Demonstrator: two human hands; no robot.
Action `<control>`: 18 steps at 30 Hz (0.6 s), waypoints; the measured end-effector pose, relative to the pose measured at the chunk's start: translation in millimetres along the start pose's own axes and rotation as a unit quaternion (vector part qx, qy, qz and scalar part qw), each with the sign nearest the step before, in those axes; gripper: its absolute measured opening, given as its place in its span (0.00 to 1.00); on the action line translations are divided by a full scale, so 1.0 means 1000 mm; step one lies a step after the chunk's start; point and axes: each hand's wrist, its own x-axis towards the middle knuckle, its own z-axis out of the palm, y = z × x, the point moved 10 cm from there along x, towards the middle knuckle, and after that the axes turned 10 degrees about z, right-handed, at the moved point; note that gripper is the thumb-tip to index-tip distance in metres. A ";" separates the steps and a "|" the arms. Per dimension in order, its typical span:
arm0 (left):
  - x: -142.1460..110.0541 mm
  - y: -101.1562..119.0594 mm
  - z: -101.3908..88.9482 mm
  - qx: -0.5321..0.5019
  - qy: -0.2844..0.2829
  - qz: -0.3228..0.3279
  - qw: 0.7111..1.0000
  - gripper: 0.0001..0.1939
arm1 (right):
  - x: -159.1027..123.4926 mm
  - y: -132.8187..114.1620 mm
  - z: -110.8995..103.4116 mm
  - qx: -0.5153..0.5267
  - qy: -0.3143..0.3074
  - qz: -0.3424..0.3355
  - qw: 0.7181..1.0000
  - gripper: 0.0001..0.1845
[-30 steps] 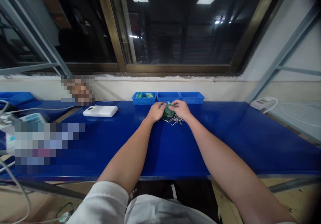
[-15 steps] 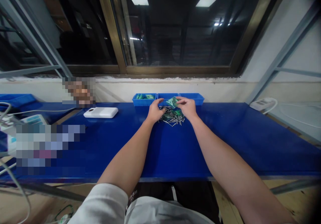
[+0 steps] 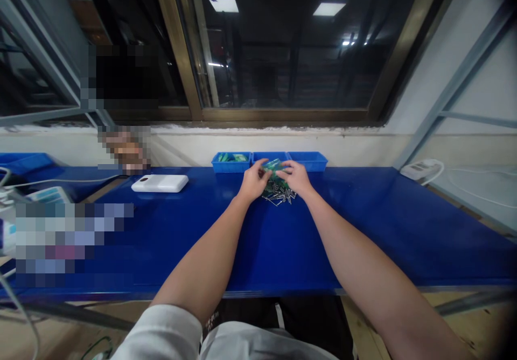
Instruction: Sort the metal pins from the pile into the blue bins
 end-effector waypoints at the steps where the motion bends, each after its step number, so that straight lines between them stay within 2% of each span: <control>1: -0.001 -0.006 0.000 -0.025 0.009 -0.025 0.999 0.21 | 0.000 0.003 0.001 0.009 -0.005 0.017 1.000 0.18; 3: -0.002 -0.015 0.003 -0.078 0.022 -0.059 0.995 0.23 | 0.000 0.007 0.002 0.028 -0.013 0.044 0.999 0.20; 5: -0.003 -0.022 0.007 -0.124 0.026 -0.078 0.989 0.19 | 0.000 0.010 0.002 0.039 -0.011 0.057 0.998 0.20; 8: -0.003 -0.031 0.010 -0.164 0.032 -0.106 0.980 0.12 | 0.001 0.010 0.002 0.037 -0.010 0.055 0.998 0.20; 11: -0.004 -0.040 0.009 -0.181 0.048 -0.144 0.972 0.11 | 0.001 0.007 -0.001 0.028 0.005 0.038 0.999 0.20; 14: -0.005 -0.053 0.000 -0.188 0.091 -0.180 0.961 0.13 | 0.002 0.006 -0.010 0.017 0.039 0.020 0.999 0.20; 18: -0.007 -0.073 -0.023 -0.198 0.172 -0.209 0.942 0.20 | 0.005 0.008 -0.020 -0.016 0.067 0.009 0.998 0.19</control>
